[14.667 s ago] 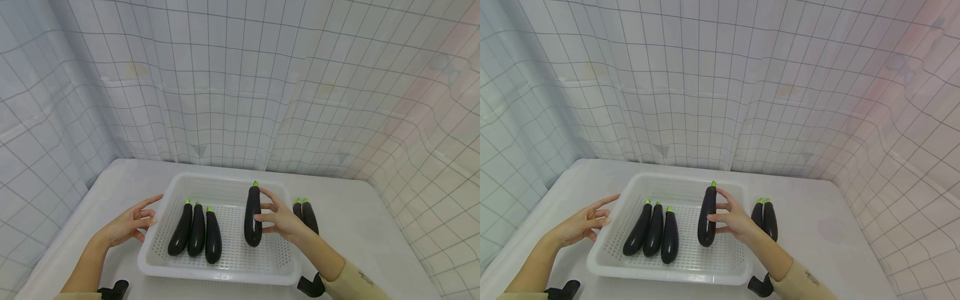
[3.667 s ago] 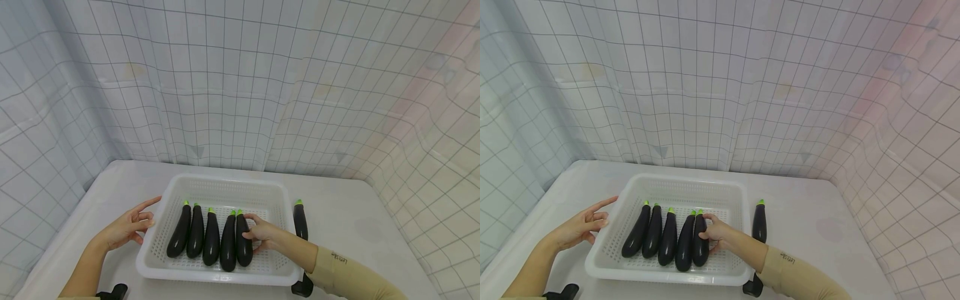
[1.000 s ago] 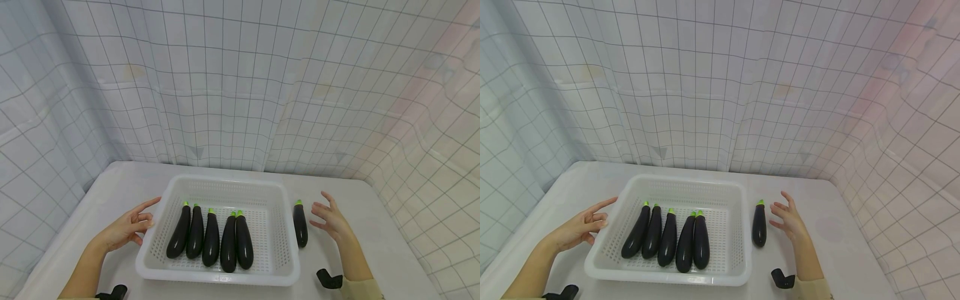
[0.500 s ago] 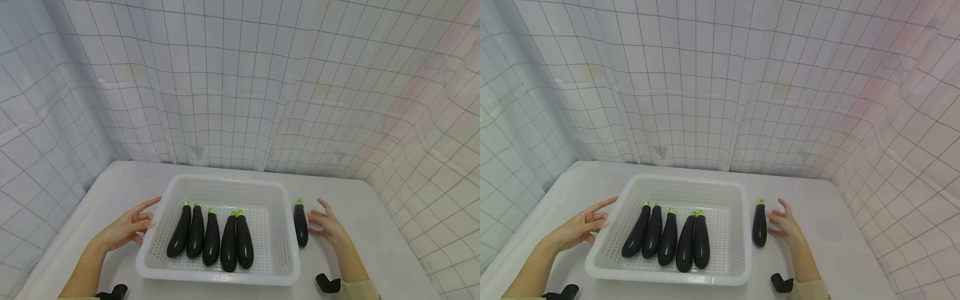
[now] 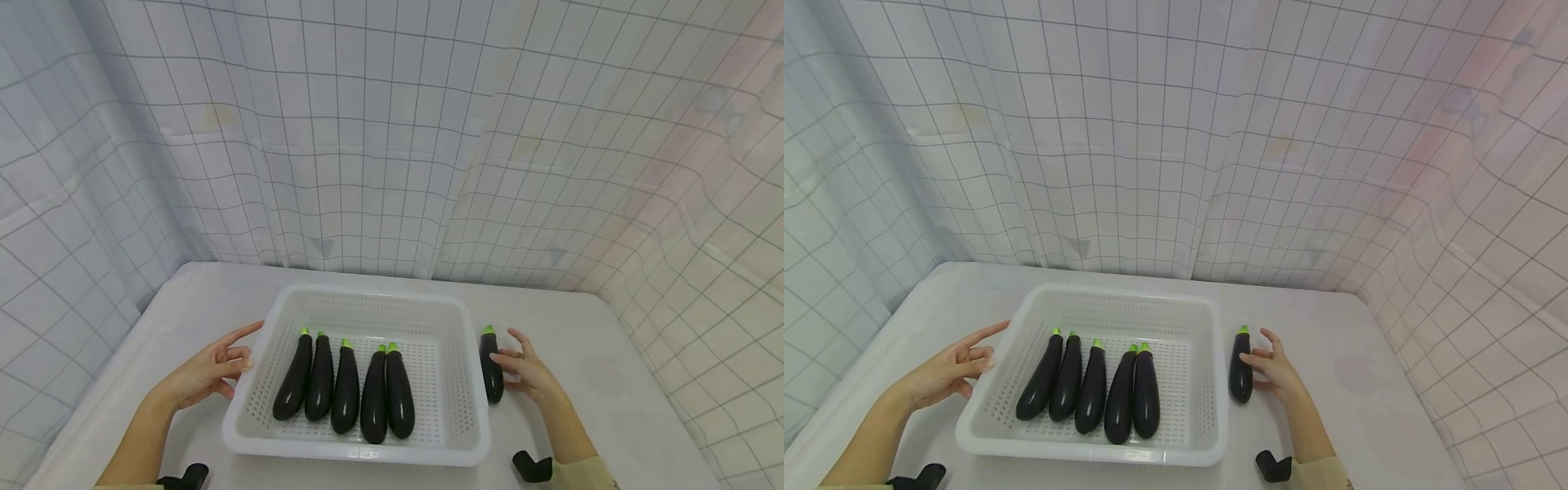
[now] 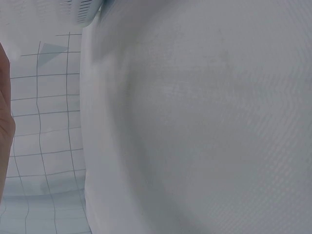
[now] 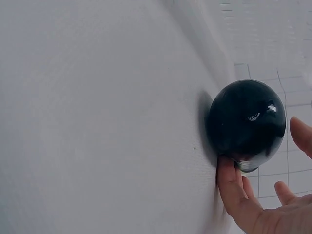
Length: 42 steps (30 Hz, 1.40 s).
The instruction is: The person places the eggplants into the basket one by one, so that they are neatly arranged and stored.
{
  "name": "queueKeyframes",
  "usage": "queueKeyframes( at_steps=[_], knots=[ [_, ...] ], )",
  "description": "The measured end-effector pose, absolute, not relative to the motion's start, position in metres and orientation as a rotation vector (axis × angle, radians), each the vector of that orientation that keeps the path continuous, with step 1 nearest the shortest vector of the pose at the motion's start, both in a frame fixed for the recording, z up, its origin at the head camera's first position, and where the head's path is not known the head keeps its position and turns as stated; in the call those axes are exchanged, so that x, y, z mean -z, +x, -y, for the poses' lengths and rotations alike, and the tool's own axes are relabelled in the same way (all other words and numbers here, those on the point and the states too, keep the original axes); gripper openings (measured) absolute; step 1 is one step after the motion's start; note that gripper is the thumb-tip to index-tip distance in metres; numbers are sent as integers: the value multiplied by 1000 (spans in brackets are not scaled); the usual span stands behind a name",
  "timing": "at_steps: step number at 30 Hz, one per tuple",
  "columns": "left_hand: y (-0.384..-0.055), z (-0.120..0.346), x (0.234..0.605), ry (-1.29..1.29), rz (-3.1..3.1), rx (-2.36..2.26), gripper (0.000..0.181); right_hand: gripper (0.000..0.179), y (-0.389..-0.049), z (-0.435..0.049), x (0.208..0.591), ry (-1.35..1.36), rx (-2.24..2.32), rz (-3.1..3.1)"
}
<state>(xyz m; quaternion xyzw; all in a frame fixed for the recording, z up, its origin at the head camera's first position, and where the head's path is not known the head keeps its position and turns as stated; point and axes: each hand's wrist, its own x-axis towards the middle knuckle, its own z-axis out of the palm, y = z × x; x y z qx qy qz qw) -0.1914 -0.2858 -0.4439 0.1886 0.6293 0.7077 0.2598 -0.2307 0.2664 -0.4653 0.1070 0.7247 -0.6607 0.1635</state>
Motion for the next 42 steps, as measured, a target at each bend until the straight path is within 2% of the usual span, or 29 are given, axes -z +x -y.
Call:
queueKeyframes(
  at_steps=[24, 33, 42],
  knots=[
    [-191, 286, 444, 536, -1675, -1933, 64, 80, -227, -262, 466, 291, 1736, -2142],
    [-190, 285, 442, 543, -1678, -1951, 63, 76, -230, -265, 468, 332, 1876, -2034],
    [-191, 286, 443, 530, -1681, -1945, 64, 76, -228, -275, 454, 302, 2009, -1893]
  ],
)
